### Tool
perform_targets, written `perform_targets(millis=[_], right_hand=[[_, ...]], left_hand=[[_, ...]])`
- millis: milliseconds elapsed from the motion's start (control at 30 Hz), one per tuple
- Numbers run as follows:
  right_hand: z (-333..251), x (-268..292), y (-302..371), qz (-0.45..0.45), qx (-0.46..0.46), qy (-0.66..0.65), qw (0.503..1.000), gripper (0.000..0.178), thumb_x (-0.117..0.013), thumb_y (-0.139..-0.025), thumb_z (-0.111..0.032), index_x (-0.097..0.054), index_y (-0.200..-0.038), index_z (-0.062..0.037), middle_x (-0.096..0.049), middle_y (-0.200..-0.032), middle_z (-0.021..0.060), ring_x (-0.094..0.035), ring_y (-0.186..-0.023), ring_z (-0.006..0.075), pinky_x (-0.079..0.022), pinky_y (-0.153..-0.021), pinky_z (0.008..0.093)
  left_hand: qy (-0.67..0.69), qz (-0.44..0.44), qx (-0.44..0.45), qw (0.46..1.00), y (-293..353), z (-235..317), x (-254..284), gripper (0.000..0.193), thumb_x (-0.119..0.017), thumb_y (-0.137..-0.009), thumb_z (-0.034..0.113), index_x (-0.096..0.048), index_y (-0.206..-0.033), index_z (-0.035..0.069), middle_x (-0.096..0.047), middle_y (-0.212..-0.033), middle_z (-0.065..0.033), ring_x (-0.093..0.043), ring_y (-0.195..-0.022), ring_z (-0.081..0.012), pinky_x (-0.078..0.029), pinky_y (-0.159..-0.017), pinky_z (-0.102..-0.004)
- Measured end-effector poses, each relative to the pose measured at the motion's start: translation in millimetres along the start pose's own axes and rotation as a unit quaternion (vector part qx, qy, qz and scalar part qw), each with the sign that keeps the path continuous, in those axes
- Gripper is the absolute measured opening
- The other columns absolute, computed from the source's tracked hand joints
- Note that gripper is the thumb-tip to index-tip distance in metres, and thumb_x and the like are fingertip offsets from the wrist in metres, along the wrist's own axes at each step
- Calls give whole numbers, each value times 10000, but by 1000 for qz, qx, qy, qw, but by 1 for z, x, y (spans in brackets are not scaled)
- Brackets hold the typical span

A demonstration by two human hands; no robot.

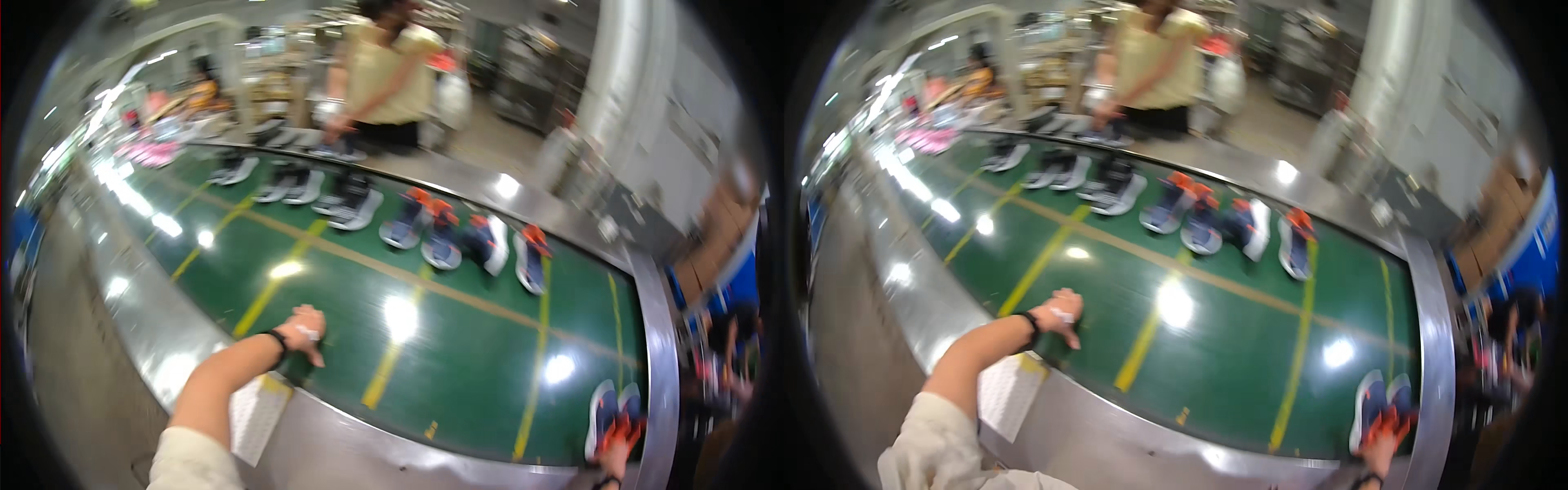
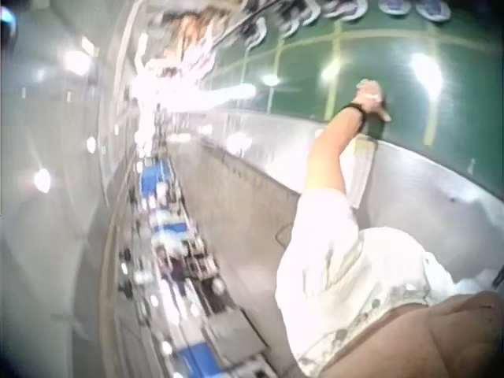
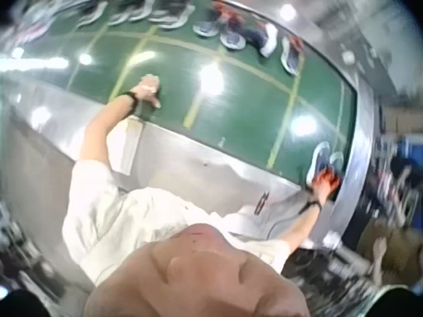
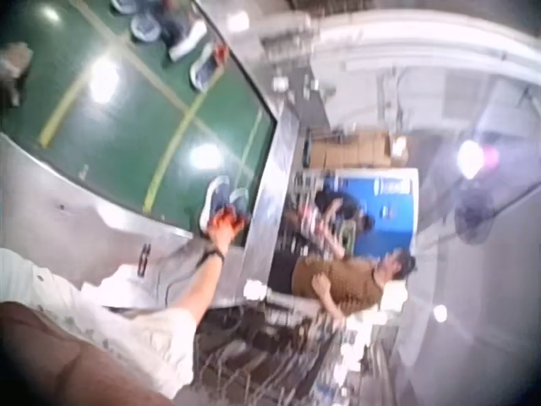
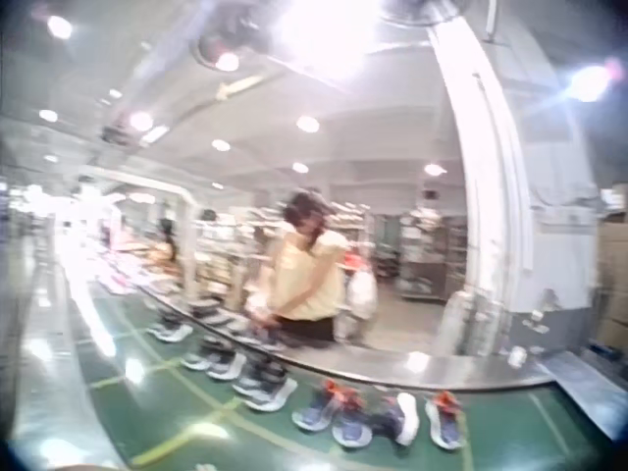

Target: Sort shoes on a conveyor belt by applying stickers and grouping by pair.

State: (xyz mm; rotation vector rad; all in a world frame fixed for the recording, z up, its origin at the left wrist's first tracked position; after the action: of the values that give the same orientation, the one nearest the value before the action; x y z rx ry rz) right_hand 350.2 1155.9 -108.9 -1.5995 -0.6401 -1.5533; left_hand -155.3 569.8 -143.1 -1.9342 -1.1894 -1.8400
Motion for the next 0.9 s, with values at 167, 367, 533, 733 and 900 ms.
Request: perform_targets(millis=[167, 367, 533, 733, 900], right_hand=[[-41, 3, -10, -187, -118, -175, 960, 328, -631, -840, -254, -635, -1095, -48, -683, -995, 30, -612, -935, 161, -428, -870, 278], [-236, 118, 31, -140, -36, -236, 961, 429, -760, -714, -345, -671, -1044, -87, -691, -948, 93, -631, -861, 162, -478, -799, 306], [-368, 141, 100, -196, 76, -152, 966, 429, -751, -669, -437, -671, -933, -108, -682, -826, 110, -646, -798, 283, -494, -737, 366], [-462, 151, 184, -112, 180, -139, 967, 362, -697, -725, -392, -636, -935, -104, -635, -735, 179, -619, -728, 369, -491, -667, 452], [-484, 149, 217, -96, 145, -229, 958, 254, -683, -766, -332, -641, -897, -118, -623, -760, 183, -608, -746, 381, -476, -662, 453]], left_hand=[[119, 24, 83, 989, -15, -23, -56, 909, -877, -310, 484, -564, -963, -65, -571, -1003, -195, -515, -986, -344, -442, -871, -402], [359, 110, -126, 918, 36, 62, 9, 715, -740, -667, 486, -554, -1164, 7, -568, -1163, -238, -565, -1073, -354, -475, -896, -401], [514, 160, -239, 808, 120, 194, 56, 860, -624, -792, 523, -313, -1369, -34, -285, -1442, -248, -289, -1337, -369, -275, -1087, -393], [532, 304, -256, 747, 190, 223, 33, 596, -685, -741, 242, -438, -1212, -28, -505, -1148, -242, -497, -1088, -391, -405, -936, -419], [462, 305, -264, 790, 202, 214, 16, 388, -672, -739, 169, -489, -1068, 77, -555, -949, -158, -553, -918, -361, -455, -763, -441]])
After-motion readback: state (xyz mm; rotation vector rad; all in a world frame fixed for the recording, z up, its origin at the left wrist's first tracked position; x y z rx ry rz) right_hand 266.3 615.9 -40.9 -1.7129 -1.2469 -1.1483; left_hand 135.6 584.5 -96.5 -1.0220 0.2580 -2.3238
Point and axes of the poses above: each hand's wrist, its own y-axis away from the middle knuckle, its own x-axis out of the back of the hand, z = x × y, the point moved 5 cm from there along -y, towards the middle knuckle
